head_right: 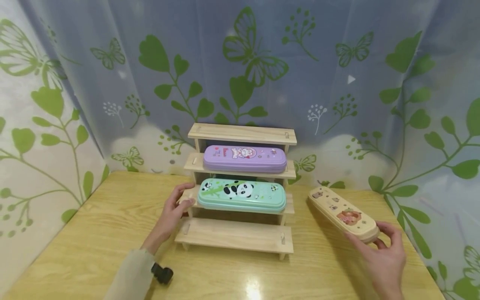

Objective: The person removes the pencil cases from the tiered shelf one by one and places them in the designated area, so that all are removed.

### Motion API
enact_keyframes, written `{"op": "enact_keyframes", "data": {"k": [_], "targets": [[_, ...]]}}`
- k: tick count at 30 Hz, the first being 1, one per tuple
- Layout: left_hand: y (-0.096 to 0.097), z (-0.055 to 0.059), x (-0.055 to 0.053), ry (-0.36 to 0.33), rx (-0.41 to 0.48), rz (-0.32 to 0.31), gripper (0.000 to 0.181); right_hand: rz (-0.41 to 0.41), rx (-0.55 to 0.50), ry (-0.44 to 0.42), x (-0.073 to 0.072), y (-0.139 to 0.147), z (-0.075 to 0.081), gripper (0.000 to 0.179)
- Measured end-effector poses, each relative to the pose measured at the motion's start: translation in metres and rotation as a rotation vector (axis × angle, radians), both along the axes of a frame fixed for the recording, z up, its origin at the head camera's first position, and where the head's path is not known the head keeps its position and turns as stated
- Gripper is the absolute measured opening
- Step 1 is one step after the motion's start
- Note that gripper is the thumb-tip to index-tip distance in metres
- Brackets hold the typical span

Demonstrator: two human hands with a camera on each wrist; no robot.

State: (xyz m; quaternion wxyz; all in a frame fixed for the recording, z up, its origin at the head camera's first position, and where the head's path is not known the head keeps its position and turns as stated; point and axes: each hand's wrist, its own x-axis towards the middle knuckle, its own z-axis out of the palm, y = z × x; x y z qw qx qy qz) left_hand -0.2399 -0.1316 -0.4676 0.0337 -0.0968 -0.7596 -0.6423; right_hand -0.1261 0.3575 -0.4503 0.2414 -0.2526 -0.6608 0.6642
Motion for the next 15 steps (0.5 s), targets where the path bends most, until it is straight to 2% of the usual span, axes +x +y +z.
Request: {"op": "enact_keyframes", "data": {"k": [4, 8, 11, 15], "targets": [[0.0004, -0.0006, -0.0002, 0.005, 0.006, -0.011, 0.044, -0.027, 0.036, -0.038, -0.0018, -0.0034, -0.0015, 0.069], [0.0001, -0.0008, 0.0005, 0.006, 0.013, -0.01, 0.044, -0.013, 0.201, -0.169, -0.0014, -0.0058, -0.001, 0.065], [-0.0001, -0.0007, 0.0009, 0.003, 0.01, -0.006, 0.044, 0.035, 0.286, -0.274, 0.0006, -0.0068, -0.001, 0.062], [0.0001, -0.0002, 0.0005, 0.004, 0.006, -0.003, 0.045, 0.134, 0.266, -0.332, 0.0036, -0.0071, -0.0035, 0.059]]}}
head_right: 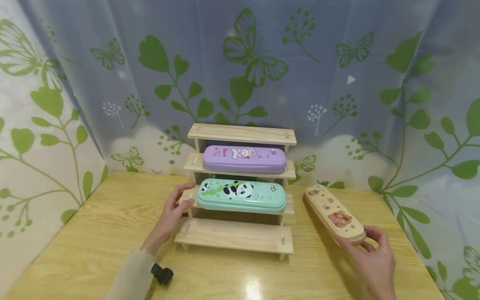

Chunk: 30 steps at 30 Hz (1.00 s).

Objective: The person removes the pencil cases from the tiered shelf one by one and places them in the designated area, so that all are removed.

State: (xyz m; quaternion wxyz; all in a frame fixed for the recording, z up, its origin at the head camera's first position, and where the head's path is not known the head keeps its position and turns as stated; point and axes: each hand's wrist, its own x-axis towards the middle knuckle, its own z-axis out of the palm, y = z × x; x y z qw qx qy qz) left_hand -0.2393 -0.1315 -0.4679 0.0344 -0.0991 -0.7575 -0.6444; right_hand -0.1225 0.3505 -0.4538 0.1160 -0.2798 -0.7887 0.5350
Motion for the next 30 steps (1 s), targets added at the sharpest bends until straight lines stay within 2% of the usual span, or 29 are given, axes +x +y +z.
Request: {"op": "enact_keyframes", "data": {"k": [3, 6, 9, 14, 19, 26, 30], "targets": [[0.0, 0.001, 0.001, 0.006, -0.008, 0.003, 0.044, 0.084, -0.014, -0.033, 0.004, 0.001, -0.004, 0.059], [0.0, 0.001, 0.001, 0.008, -0.015, 0.006, 0.044, 0.171, 0.022, -0.051, 0.008, 0.001, -0.009, 0.06], [-0.001, 0.0, 0.001, 0.005, -0.003, 0.006, 0.044, 0.223, 0.066, -0.063, 0.011, -0.001, -0.013, 0.066], [0.0, 0.0, 0.001, 0.004, 0.017, -0.006, 0.045, 0.261, 0.029, -0.134, 0.009, -0.004, -0.015, 0.077], [0.0, -0.001, 0.001, 0.002, 0.015, -0.003, 0.044, 0.312, -0.008, -0.187, 0.008, -0.007, -0.014, 0.078], [0.001, -0.001, 0.001, 0.004, 0.01, 0.013, 0.044, 0.349, -0.019, -0.164, 0.01, -0.008, -0.017, 0.075], [0.001, -0.001, 0.001, 0.005, 0.008, 0.013, 0.043, 0.366, 0.065, -0.152, 0.01, -0.006, -0.018, 0.074]]}}
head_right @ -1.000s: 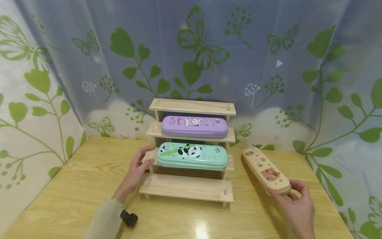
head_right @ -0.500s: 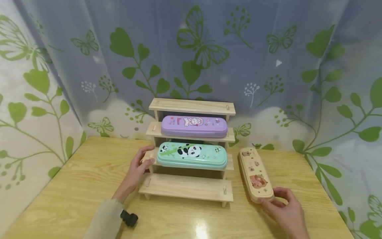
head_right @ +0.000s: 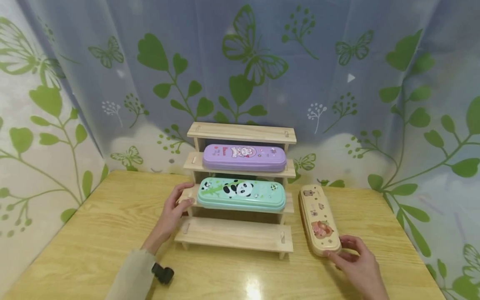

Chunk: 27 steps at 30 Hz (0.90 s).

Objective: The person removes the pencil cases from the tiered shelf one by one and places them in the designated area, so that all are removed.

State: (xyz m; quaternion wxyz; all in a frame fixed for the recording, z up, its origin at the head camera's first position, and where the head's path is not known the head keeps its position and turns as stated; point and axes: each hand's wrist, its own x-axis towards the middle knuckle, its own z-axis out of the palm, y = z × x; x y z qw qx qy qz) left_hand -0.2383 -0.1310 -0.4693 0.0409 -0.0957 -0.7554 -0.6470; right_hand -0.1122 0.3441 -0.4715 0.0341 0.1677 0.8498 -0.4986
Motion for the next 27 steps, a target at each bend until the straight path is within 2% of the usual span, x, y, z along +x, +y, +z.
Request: {"op": "enact_keyframes", "data": {"k": [4, 8, 11, 14, 20, 23, 27], "targets": [[0.0, 0.0, 0.0, -0.004, 0.006, -0.002, 0.043, 0.012, 0.078, 0.021, 0.001, 0.004, 0.0, 0.071], [0.0, 0.001, 0.0, -0.007, 0.01, -0.003, 0.045, -0.011, 0.122, 0.052, 0.002, 0.007, 0.003, 0.071], [0.0, 0.001, 0.0, -0.008, 0.009, -0.002, 0.045, -0.023, 0.199, 0.137, 0.002, 0.004, 0.006, 0.067], [0.0, 0.001, 0.0, -0.006, 0.006, -0.003, 0.045, -0.032, 0.261, 0.258, 0.002, -0.002, 0.008, 0.058], [0.0, 0.001, -0.001, 0.001, 0.001, -0.006, 0.044, -0.013, 0.245, 0.485, -0.005, -0.017, 0.014, 0.045], [-0.001, 0.0, -0.002, -0.006, 0.0, -0.007, 0.045, -0.011, 0.256, 0.546, -0.009, -0.024, 0.018, 0.043], [-0.001, 0.0, -0.001, -0.008, 0.001, -0.009, 0.044, -0.01, 0.249, 0.575, -0.015, -0.033, 0.026, 0.043]]}}
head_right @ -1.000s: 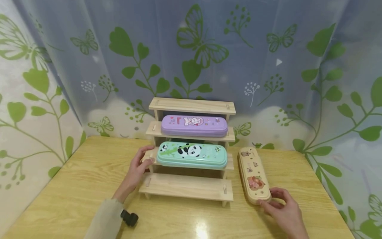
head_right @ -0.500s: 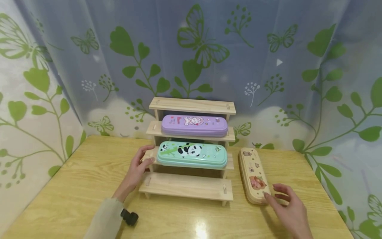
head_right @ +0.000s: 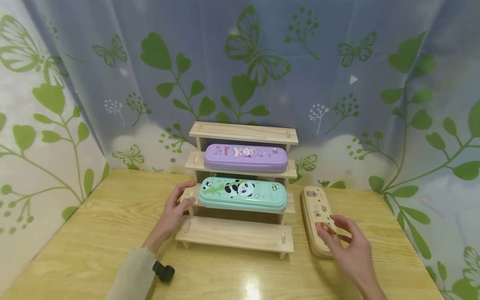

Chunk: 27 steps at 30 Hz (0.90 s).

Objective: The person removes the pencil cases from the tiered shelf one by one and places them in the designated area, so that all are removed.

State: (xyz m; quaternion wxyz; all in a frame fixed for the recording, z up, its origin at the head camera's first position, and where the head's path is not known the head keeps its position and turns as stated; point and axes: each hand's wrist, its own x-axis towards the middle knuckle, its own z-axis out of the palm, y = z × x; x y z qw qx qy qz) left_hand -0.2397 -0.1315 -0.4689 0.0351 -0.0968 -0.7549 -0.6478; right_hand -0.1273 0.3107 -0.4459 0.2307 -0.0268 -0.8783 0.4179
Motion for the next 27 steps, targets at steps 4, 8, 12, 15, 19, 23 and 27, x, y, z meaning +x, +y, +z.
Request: {"op": "enact_keyframes", "data": {"k": [4, 8, 12, 15, 19, 23, 27], "targets": [[0.0, 0.002, 0.001, 0.002, -0.004, 0.001, 0.044, 0.05, -0.018, 0.024, -0.007, -0.01, 0.008, 0.042], [0.0, 0.002, 0.0, 0.001, -0.006, 0.001, 0.044, 0.115, -0.028, 0.064, -0.013, -0.022, 0.016, 0.04], [0.0, 0.001, 0.001, -0.002, -0.004, 0.003, 0.044, 0.165, -0.039, 0.09, -0.02, -0.033, 0.021, 0.04], [0.0, 0.0, 0.001, -0.003, 0.0, 0.003, 0.044, 0.189, -0.043, 0.099, -0.027, -0.042, 0.024, 0.039], [0.0, -0.001, 0.001, -0.003, 0.0, 0.002, 0.044, 0.215, -0.025, 0.114, -0.034, -0.054, 0.026, 0.04], [0.0, 0.0, 0.001, -0.003, -0.005, 0.008, 0.044, 0.245, -0.013, 0.122, -0.04, -0.062, 0.03, 0.041], [0.0, 0.001, 0.001, -0.005, -0.004, 0.011, 0.044, 0.276, 0.001, 0.107, -0.046, -0.068, 0.032, 0.047]]}}
